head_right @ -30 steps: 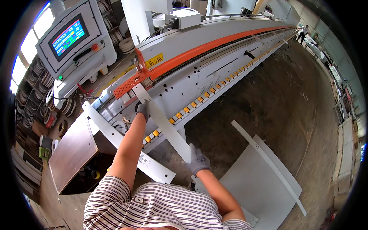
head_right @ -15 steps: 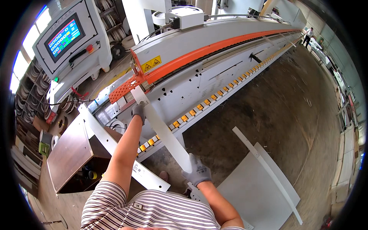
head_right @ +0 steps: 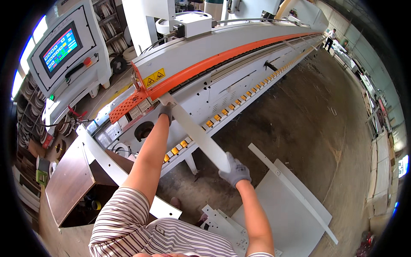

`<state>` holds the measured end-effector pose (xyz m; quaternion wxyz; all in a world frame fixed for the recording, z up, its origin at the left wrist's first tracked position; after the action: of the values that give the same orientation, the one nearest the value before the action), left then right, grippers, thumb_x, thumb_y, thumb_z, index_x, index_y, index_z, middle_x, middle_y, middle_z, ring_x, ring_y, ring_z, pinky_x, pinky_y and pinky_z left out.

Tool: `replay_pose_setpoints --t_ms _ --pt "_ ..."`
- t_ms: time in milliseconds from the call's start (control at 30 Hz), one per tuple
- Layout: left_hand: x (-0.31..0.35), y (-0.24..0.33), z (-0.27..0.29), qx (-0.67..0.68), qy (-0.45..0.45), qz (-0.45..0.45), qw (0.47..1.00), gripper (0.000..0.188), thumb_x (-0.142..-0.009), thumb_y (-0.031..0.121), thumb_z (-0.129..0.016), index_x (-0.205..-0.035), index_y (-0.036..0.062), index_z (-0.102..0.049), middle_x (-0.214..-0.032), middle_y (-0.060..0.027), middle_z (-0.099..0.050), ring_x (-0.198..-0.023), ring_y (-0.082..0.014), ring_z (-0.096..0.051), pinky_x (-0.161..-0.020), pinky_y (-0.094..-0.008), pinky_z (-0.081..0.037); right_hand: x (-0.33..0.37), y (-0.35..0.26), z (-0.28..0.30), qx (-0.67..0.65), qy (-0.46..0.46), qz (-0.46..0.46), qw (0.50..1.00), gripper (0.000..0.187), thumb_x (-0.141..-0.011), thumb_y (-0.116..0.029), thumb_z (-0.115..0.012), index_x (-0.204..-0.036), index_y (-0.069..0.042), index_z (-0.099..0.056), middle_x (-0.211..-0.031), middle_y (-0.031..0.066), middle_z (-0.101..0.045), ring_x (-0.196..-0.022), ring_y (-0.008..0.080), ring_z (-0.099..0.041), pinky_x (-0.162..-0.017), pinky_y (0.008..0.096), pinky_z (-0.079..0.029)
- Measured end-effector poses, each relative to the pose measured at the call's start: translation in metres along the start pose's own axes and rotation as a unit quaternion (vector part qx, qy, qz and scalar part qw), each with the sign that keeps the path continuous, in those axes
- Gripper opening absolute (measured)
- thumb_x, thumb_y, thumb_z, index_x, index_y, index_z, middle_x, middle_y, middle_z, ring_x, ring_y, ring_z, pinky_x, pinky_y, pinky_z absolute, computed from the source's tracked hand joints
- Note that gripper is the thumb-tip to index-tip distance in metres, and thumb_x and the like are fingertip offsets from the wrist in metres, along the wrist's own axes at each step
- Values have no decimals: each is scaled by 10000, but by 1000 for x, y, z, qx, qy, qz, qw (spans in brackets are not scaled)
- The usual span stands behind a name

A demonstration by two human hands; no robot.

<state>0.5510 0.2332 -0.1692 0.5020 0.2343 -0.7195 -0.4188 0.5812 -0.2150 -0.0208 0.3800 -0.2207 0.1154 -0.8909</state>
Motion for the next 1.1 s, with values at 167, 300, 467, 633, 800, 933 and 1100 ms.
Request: replay_pose_setpoints --t_ms 167,300,467,633,800,933,1100 --pt "82 35 6 -281 -32 -195 939 448 -876 347 -539 -1205 42 -543 -1013 -180 -636 -899 -295 -613 -770 -377 -486 42 -70 -21 57 261 191 945 731 -772 -359 -644 -1335 19 -371 -1289 233 -438 -1097 362 -471 -960 474 -360" --pt "209 47 67 -393 27 -424 815 349 -868 288 -555 -1142 74 -588 -1032 -190 -639 -950 -333 -609 -842 -386 -464 94 -138 -116 -84 -9 309 947 895 -761 -514 -631 -1379 29 -278 -1359 276 -365 -1267 390 -368 -1053 412 -308" --pt "271 71 258 -523 367 -415 647 355 -805 204 -612 -1140 95 -573 -1133 -152 -592 -1052 -331 -561 -922 -401 -428 112 -189 -137 -49 -177 284 941 954 -756 -497 -618 -1422 20 -173 -1376 290 -344 -1261 394 -380 -1033 426 -329" --pt "297 58 329 -502 425 -183 731 630 -787 337 -649 -1318 76 -430 -1229 -204 -524 -1153 -374 -481 -972 -433 -386 109 -155 -115 -64 -170 252 951 753 -684 -446 -678 -1246 -35 -393 -1160 264 -537 -1060 397 -548 -891 435 -444" --pt "294 40 279 -574 341 -201 717 783 -782 513 -594 -1350 16 -383 -1303 -248 -442 -1238 -402 -381 -1036 -466 -287 122 -89 -86 -24 -112 188 975 693 -655 -482 -684 -1175 -85 -455 -1138 192 -578 -1016 351 -583 -838 435 -477" --pt "275 27 212 -578 253 -219 744 867 -762 538 -608 -1347 -49 -353 -1353 -264 -395 -1276 -397 -358 -1058 -456 -272 151 -47 -80 -3 -91 125 988 803 -639 -517 -706 -1256 -88 -426 -1179 180 -569 -1052 339 -573 -849 432 -479" --pt "208 0 151 -390 159 -171 891 1008 -730 497 -670 -1383 -109 -197 -1326 -311 -406 -1205 -405 -449 -1015 -411 -364 172 -26 -80 -31 -24 74 997 907 -646 -537 -701 -1348 -84 -349 -1228 183 -545 -1104 322 -553 -887 426 -467"
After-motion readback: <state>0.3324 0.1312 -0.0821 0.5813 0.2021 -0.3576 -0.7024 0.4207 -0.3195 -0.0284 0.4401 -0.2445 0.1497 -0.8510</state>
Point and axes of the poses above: each hand's wrist, its own x-axis away from the middle knuckle, its own z-axis out of the back of the hand, y = z × x, the point moved 3 cm from there along -x, towards the middle knuckle
